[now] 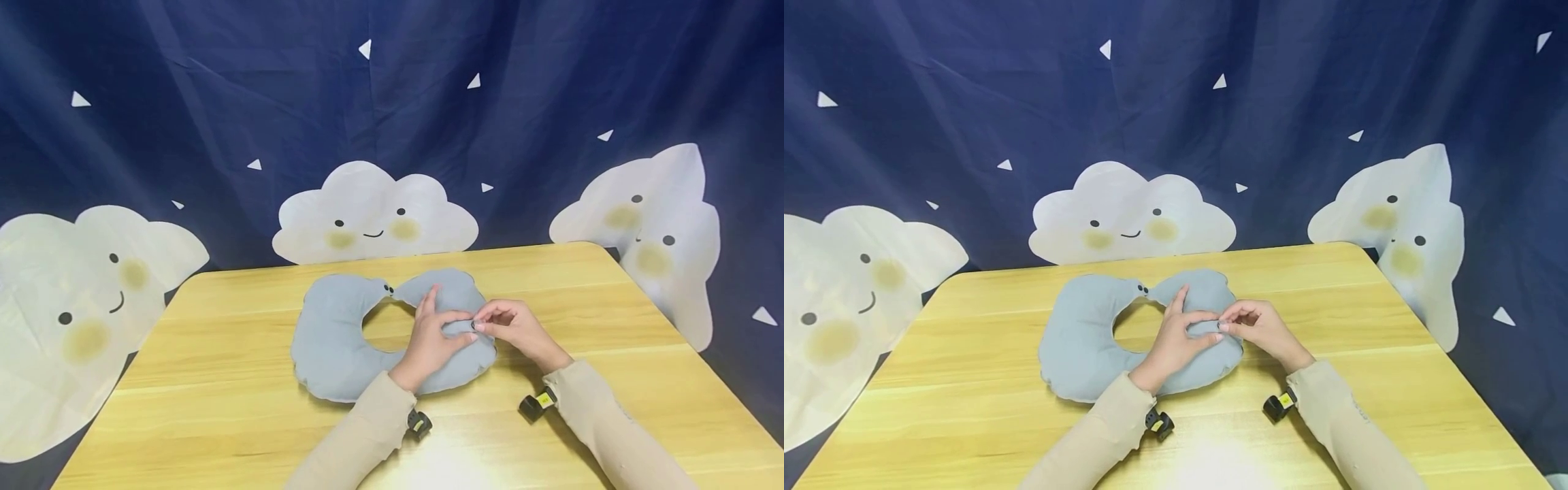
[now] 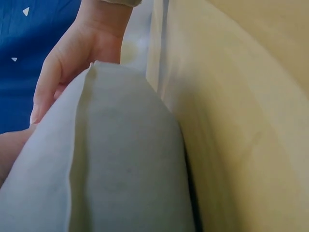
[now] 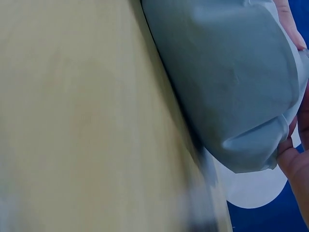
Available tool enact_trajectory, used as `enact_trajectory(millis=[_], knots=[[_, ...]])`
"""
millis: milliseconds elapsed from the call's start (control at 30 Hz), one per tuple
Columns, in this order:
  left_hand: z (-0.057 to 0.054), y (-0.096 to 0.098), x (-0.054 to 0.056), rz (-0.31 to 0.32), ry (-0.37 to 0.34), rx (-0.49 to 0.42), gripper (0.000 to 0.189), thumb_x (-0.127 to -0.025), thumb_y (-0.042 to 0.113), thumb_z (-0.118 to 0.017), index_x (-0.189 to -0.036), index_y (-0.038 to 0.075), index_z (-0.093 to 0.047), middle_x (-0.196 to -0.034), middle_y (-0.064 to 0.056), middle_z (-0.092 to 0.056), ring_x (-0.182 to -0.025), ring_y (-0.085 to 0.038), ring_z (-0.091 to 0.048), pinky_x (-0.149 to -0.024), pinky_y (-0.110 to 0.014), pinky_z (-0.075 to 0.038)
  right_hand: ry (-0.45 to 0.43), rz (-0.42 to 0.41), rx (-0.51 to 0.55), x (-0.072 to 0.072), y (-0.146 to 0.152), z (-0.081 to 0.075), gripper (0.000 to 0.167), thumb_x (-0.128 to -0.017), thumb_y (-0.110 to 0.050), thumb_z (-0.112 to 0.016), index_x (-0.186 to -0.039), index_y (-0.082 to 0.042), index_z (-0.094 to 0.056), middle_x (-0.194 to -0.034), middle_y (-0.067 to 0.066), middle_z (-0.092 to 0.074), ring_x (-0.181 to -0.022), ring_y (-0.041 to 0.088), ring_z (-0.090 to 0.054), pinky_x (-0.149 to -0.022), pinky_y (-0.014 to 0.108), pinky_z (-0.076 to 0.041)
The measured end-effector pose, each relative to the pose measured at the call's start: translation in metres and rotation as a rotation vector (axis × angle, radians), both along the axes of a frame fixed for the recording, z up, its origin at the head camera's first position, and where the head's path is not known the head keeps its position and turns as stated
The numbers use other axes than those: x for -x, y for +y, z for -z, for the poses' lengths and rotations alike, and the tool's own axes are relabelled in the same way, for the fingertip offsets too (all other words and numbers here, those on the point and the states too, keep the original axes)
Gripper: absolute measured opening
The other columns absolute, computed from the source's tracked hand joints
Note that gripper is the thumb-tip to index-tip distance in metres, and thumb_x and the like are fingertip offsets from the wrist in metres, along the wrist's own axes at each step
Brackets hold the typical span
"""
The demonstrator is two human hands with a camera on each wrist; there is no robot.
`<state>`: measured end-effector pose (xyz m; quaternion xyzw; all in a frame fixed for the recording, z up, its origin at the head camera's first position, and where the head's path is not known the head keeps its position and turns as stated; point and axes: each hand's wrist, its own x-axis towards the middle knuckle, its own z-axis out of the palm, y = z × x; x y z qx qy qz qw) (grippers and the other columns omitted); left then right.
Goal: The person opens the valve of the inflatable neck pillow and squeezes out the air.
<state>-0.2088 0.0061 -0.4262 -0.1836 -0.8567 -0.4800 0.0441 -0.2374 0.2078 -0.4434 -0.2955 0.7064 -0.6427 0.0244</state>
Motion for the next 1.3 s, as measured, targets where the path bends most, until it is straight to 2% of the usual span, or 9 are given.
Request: enact_trajectory(millis=[167,267,400,500,700,833,1033,1300], knots=[[0.001,0.000,0.000,-0.011,-0.047,-0.038,0.033,-0.079,0.030,-0.076,-0.111,0.021,-0.071,-0.154,-0.024,-0.008,-0.136,-0.054,-0.008,-0.103,-0.069,-0.017,-0.026,0.022,-0.011,0.000,-0.002,-0.002,0.009,-0.084,0.001,-0.065,-0.093,-0.002,-0.067,-0.084,-0.005,-0.066,-0.076,0.008,-0.059,-0.064,0.021,-0.048],[0.002,0.000,0.000,0.000,-0.037,-0.054,0.034,-0.080,0.029,-0.076,-0.112,0.021,-0.071,-0.154,-0.020,-0.012,-0.138,-0.049,-0.009,-0.102,-0.069,-0.017,-0.031,0.025,-0.005,0.000,-0.003,-0.002,0.009,-0.084,0.002,-0.065,-0.092,-0.002,-0.067,-0.085,-0.005,-0.066,-0.077,0.009,-0.059,-0.064,0.021,-0.048],[0.005,0.001,0.002,0.026,0.041,-0.046,0.034,-0.079,0.026,-0.077,-0.111,0.017,-0.071,-0.152,-0.009,-0.030,-0.142,-0.035,-0.015,-0.107,-0.063,-0.019,-0.022,0.018,0.012,-0.001,-0.003,-0.001,0.008,-0.084,0.003,-0.065,-0.091,0.000,-0.067,-0.085,-0.004,-0.066,-0.076,0.008,-0.060,-0.064,0.020,-0.049],[0.007,0.001,0.004,0.032,0.096,-0.046,0.034,-0.077,0.024,-0.078,-0.109,0.014,-0.071,-0.144,-0.003,-0.045,-0.140,-0.029,-0.024,-0.109,-0.057,-0.021,-0.008,-0.001,0.032,-0.001,-0.003,-0.001,0.008,-0.085,0.005,-0.063,-0.092,0.005,-0.065,-0.086,-0.003,-0.066,-0.077,0.008,-0.060,-0.064,0.021,-0.049],[0.008,0.002,0.008,0.029,0.128,-0.104,0.032,-0.074,0.021,-0.080,-0.104,0.013,-0.074,-0.128,0.002,-0.059,-0.125,-0.019,-0.042,-0.105,-0.042,-0.031,-0.016,-0.012,0.047,-0.002,-0.004,-0.004,0.009,-0.085,0.005,-0.062,-0.094,0.006,-0.064,-0.089,-0.002,-0.067,-0.080,0.010,-0.061,-0.066,0.023,-0.049],[0.009,0.002,0.011,0.034,0.130,-0.107,0.031,-0.074,0.021,-0.081,-0.104,0.014,-0.074,-0.122,0.003,-0.062,-0.116,-0.016,-0.044,-0.099,-0.036,-0.035,-0.030,-0.006,0.052,-0.001,-0.004,-0.004,0.008,-0.085,0.006,-0.062,-0.093,0.004,-0.065,-0.087,-0.002,-0.067,-0.078,0.010,-0.061,-0.065,0.022,-0.050],[0.009,0.002,0.012,0.040,0.125,-0.076,0.031,-0.075,0.023,-0.080,-0.104,0.014,-0.074,-0.121,0.003,-0.062,-0.115,-0.017,-0.042,-0.097,-0.035,-0.034,-0.023,-0.002,0.058,-0.002,-0.005,-0.004,0.007,-0.085,0.006,-0.062,-0.092,0.005,-0.065,-0.084,-0.002,-0.066,-0.074,0.009,-0.060,-0.062,0.022,-0.049],[0.010,0.003,0.013,0.019,0.178,-0.019,0.028,-0.075,0.024,-0.080,-0.100,0.012,-0.075,-0.116,0.002,-0.062,-0.112,-0.018,-0.043,-0.095,-0.034,-0.036,-0.056,0.001,0.024,-0.001,-0.007,-0.006,0.007,-0.085,0.001,-0.065,-0.092,0.004,-0.064,-0.081,-0.001,-0.065,-0.074,0.012,-0.059,-0.063,0.022,-0.048]])
